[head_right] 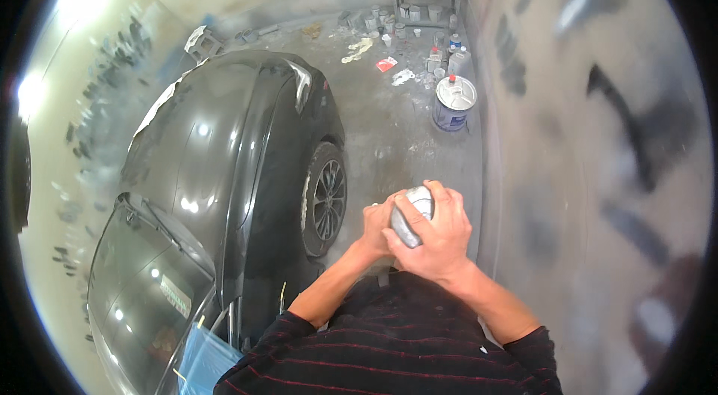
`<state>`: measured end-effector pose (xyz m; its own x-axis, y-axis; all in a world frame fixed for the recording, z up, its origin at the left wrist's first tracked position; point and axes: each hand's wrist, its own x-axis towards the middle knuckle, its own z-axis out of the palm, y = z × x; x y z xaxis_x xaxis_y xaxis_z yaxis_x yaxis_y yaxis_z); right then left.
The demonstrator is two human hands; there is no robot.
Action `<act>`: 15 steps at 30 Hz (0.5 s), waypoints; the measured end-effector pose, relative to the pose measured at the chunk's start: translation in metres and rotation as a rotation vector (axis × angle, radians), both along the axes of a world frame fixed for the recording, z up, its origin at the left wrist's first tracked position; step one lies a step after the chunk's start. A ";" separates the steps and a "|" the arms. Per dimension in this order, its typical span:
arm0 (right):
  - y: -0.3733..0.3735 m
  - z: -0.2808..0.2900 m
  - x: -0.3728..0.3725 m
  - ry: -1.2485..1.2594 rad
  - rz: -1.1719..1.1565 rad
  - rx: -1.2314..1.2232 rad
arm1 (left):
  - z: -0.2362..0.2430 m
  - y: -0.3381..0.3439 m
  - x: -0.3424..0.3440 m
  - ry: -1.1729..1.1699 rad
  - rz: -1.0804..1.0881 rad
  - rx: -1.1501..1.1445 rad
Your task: The person uses a spray gun to apply black paint to a car door, moving the gun in steady horizontal passes across the surface. The person then refills the spray gun from a paint can and adds a liquid from a smaller container before resuming the task.
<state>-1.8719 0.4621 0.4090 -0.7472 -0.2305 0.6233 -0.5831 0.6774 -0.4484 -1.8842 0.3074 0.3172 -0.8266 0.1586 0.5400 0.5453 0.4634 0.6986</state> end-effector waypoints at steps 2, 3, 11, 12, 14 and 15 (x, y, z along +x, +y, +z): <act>0.019 -0.011 -0.064 -0.007 0.021 0.025 | -0.013 0.012 -0.062 -0.019 -0.024 -0.018; 0.024 -0.017 -0.096 -0.005 0.032 0.023 | -0.018 0.017 -0.093 -0.027 -0.036 -0.031; 0.040 -0.010 -0.379 0.001 0.546 0.109 | -0.025 -0.005 -0.355 -0.269 -0.208 -0.085; 0.040 -0.010 -0.415 -0.006 0.663 0.118 | -0.017 -0.009 -0.377 -0.188 -0.174 -0.066; 0.038 0.010 -0.486 0.014 0.945 0.202 | 0.002 -0.021 -0.428 -0.221 -0.255 -0.060; 0.029 0.023 -0.521 0.040 1.086 0.230 | 0.009 -0.029 -0.451 -0.179 -0.291 -0.075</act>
